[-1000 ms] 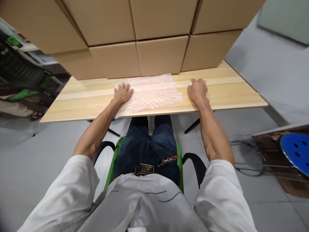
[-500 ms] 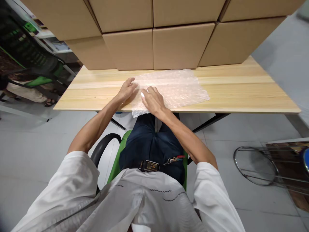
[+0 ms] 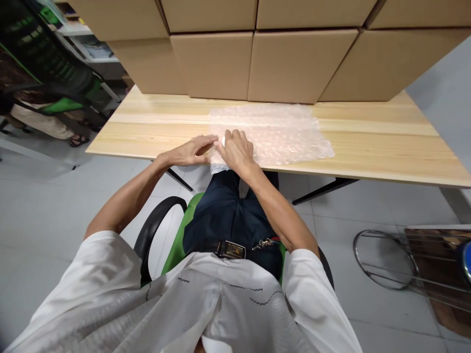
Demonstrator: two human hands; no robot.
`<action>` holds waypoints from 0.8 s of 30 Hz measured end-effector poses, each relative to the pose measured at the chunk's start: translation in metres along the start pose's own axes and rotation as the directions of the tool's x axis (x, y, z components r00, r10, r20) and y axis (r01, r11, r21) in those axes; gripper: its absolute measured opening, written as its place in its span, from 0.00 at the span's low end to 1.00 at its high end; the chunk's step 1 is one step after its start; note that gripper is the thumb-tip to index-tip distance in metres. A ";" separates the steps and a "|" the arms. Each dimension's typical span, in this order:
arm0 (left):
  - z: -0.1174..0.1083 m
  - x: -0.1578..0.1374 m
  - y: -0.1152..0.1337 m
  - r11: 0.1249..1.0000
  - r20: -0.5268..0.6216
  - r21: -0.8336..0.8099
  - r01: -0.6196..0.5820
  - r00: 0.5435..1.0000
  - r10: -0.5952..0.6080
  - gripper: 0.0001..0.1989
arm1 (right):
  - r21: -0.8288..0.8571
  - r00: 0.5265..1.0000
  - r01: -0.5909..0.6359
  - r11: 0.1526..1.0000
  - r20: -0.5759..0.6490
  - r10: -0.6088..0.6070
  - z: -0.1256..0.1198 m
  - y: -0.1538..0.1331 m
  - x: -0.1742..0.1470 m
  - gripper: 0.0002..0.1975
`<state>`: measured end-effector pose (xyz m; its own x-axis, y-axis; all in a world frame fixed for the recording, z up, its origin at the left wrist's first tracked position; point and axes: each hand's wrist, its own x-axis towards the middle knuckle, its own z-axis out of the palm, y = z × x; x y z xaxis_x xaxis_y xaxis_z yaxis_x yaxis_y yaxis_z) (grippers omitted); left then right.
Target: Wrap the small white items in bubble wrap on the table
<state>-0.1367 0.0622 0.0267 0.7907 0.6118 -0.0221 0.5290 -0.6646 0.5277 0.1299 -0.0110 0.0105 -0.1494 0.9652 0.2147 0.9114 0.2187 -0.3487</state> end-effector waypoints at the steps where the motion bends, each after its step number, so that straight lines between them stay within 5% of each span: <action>1: -0.001 -0.001 0.002 1.000 0.019 0.004 0.000 1.000 0.000 0.60 | -0.002 1.000 0.000 1.000 0.015 0.000 -0.003 0.003 -0.002 0.43; 7: 0.006 -0.010 0.009 0.996 0.097 0.086 -0.024 0.995 0.015 0.57 | 0.050 0.997 0.073 0.996 -0.014 -0.072 -0.003 0.032 -0.007 0.40; 16: 0.025 0.014 0.006 0.975 -0.121 0.010 -0.223 0.967 0.223 0.28 | 0.125 0.996 0.082 0.989 0.010 -0.084 0.001 0.044 -0.004 0.37; 24: 0.021 0.030 0.029 0.964 -0.209 0.177 -0.200 0.949 0.235 0.21 | 0.245 0.999 0.037 0.969 -0.012 -0.035 -0.011 0.049 0.001 0.24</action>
<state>-0.0915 0.0526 0.0233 0.8105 0.5141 0.2806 0.4062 -0.8386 0.3630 0.1783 -0.0006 0.0038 -0.1762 0.9552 0.2380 0.7832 0.2825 -0.5539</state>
